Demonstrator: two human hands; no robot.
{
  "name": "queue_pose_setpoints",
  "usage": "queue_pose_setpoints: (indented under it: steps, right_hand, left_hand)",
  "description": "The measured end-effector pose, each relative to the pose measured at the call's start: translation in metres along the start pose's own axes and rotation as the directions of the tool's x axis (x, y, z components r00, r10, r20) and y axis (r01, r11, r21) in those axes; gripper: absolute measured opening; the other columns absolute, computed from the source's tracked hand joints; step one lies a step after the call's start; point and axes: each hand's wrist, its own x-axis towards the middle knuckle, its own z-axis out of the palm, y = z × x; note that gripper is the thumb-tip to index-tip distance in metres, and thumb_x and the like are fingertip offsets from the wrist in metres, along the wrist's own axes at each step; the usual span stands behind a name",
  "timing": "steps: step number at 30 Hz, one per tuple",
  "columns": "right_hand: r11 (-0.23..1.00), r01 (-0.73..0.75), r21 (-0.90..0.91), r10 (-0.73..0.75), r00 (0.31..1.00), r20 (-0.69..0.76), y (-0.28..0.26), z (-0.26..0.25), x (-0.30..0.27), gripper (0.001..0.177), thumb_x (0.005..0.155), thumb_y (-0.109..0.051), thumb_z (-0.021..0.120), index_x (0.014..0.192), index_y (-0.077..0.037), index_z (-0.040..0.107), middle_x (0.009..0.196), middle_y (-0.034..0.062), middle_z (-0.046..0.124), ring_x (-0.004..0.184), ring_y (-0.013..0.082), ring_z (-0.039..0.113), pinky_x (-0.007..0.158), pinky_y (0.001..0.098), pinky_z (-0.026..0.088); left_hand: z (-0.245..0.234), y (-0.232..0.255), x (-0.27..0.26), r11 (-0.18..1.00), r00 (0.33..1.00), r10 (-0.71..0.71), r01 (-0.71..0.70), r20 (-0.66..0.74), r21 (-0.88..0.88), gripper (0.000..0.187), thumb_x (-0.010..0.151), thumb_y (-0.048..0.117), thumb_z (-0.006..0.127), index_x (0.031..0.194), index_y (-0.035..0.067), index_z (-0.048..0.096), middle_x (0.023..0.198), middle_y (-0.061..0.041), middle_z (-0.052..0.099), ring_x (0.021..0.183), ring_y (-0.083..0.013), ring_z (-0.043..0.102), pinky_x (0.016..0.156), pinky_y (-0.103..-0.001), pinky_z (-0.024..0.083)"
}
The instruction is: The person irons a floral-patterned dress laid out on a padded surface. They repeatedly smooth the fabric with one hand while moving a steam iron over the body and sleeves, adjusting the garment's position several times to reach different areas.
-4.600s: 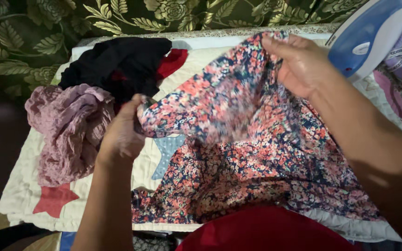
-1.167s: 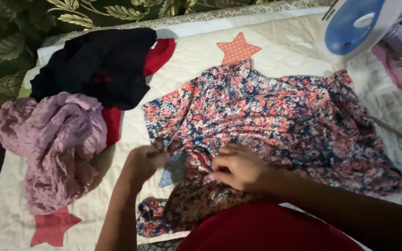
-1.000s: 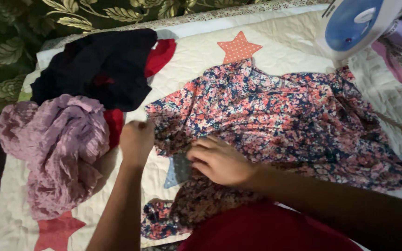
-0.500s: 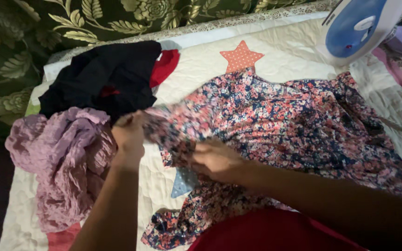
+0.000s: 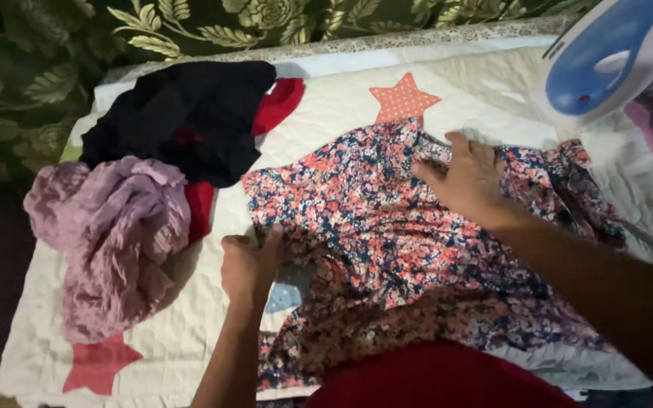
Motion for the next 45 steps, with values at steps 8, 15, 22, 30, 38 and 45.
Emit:
queue_pose_setpoints:
  steps: [8,15,22,30,38,45]
  right_hand:
    - [0.989,-0.149,-0.003,0.131,0.861,0.492,0.061,0.005,0.012,0.041,0.086,-0.037,0.076,0.115,-0.009,0.069,0.109,0.0192,0.073,0.099,0.0363,0.072,0.088,0.0464,0.055]
    - [0.961,-0.112,0.255,0.041,0.962,0.269,0.083,0.041,0.058,0.041,0.094,-0.042,0.075,0.109,-0.003,0.071,0.106,0.0156,0.074,0.098,0.0317,0.072,0.088,0.0433,0.054]
    - [0.911,-0.287,0.297,0.142,0.892,0.428,0.065,0.080,0.085,0.044,0.085,-0.046,0.082,0.098,-0.006,0.070,0.096,0.0143,0.073,0.088,0.0278,0.070,0.078,0.0415,0.053]
    - [0.982,-0.044,0.186,0.000,0.973,0.229,0.054,0.072,0.124,0.009,0.101,-0.020,0.067,0.104,-0.014,0.074,0.094,0.0119,0.076,0.084,0.0254,0.072,0.079,0.0411,0.056]
    - [0.816,-0.049,0.576,-0.056,0.985,0.164,-0.066,0.045,0.044,0.051,0.105,-0.018,0.060,0.151,-0.005,0.042,0.148,0.0201,0.053,0.124,0.0356,0.055,0.104,0.0453,0.044]
    - [0.941,0.250,0.228,-0.338,0.738,0.584,-0.046,0.031,0.009,0.073,0.105,-0.043,0.041,0.158,-0.002,0.014,0.168,0.0228,0.007,0.155,0.0363,0.006,0.122,0.0466,0.004]
  left_hand:
    - [0.004,-0.016,-0.008,0.996,0.997,0.072,-0.071,0.009,-0.055,0.047,0.071,0.036,0.082,0.106,0.010,0.066,0.102,-0.012,0.077,0.097,-0.0318,0.073,0.088,-0.044,0.053]
    - [0.028,-0.006,0.028,0.938,0.893,0.334,-0.347,-0.300,0.012,0.044,0.092,0.029,0.071,0.125,0.002,0.062,0.127,-0.025,0.060,0.111,-0.0430,0.062,0.095,-0.050,0.050]
    - [0.030,0.030,0.078,0.896,0.889,0.444,-0.444,-0.111,0.025,0.054,0.088,0.028,0.072,0.134,0.005,0.058,0.140,-0.023,0.052,0.116,-0.0466,0.058,0.093,-0.052,0.049]
    - [0.019,0.047,0.102,0.932,0.922,0.359,-0.363,-0.142,-0.005,0.017,0.094,0.018,0.065,0.107,0.008,0.070,0.113,-0.021,0.069,0.108,-0.0400,0.068,0.095,-0.049,0.054]
    - [0.095,0.073,0.046,0.715,0.713,0.639,-0.689,-0.290,-0.117,0.032,0.106,0.005,0.046,0.138,0.004,0.043,0.128,-0.019,0.056,0.119,-0.0351,0.058,0.109,-0.046,0.048]
    - [0.053,0.075,-0.026,0.724,0.821,0.456,-0.567,0.343,0.393,0.073,0.100,0.057,0.029,0.162,0.020,0.018,0.171,-0.010,0.009,0.153,-0.0325,0.003,0.119,-0.062,0.000]
